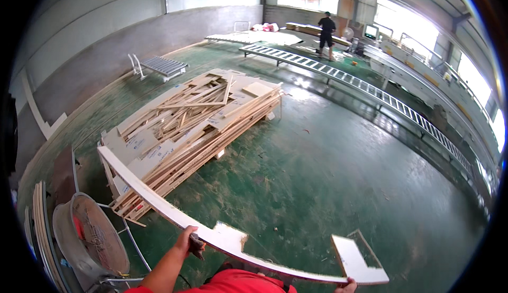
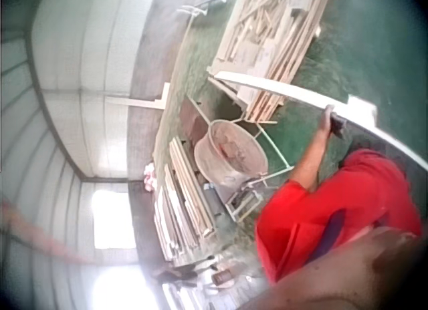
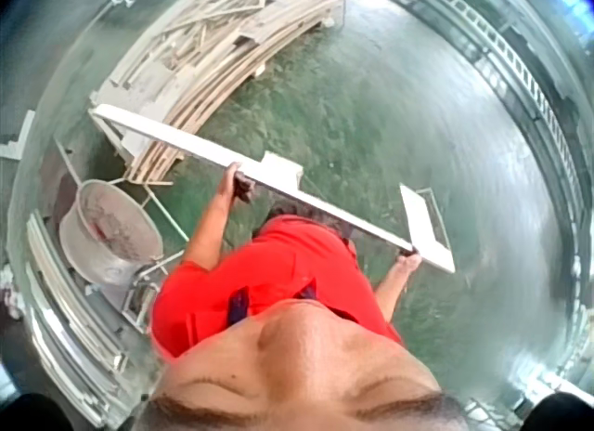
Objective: The person removes long scrap strips from a panel machine, carries the strips to a designated pile, and wipes down white furniture panels with a cloth before moving them between stations.
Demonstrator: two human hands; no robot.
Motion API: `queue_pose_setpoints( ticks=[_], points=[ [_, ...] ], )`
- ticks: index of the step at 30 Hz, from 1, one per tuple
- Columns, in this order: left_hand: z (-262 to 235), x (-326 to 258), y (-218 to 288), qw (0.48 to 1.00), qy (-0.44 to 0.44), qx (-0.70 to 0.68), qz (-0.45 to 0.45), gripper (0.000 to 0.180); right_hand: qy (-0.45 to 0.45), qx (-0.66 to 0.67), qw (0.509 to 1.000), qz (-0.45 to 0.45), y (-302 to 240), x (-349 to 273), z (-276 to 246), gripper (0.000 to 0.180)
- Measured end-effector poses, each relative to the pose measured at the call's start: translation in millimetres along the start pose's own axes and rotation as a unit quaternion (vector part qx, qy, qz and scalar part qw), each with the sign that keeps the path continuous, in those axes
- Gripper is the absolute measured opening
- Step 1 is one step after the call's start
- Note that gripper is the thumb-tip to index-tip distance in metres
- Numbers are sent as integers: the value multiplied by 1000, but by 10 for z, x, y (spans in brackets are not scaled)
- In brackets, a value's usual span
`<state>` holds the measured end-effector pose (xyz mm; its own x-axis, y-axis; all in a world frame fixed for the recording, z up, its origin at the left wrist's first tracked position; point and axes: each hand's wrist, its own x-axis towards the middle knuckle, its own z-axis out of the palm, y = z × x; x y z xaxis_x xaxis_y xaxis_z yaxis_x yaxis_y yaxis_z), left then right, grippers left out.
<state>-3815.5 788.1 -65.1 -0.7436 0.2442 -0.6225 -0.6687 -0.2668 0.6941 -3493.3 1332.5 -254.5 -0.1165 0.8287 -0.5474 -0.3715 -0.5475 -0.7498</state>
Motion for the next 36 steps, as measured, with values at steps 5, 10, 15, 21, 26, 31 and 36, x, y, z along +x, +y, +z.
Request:
queue_pose_setpoints(
  ticks=[5,10,15,21,26,31,36],
  points=[
    [14,755,317,994,52,-86,51,42,-103,-40,994,14,-59,384,2224,11],
    [-23,1852,463,982,76,-169,41,40,-198,-34,976,-77,229,916,3868,20],
    [-72,2868,898,968,115,-224,5,41,-255,-104,947,-166,606,935,5259,25],
    [15,3847,1940,965,110,-236,38,41,-178,-179,966,-63,1127,1285,6893,19],
    [-245,4639,2429,946,171,-274,30,41,-206,-165,965,7,1873,1309,8344,4],
    [-388,5297,3177,912,239,-318,95,41,-237,-184,950,84,2644,1094,10191,12],
    [-515,5734,4237,918,195,-300,170,48,-393,-238,883,100,3193,717,11958,6]
  ],
)
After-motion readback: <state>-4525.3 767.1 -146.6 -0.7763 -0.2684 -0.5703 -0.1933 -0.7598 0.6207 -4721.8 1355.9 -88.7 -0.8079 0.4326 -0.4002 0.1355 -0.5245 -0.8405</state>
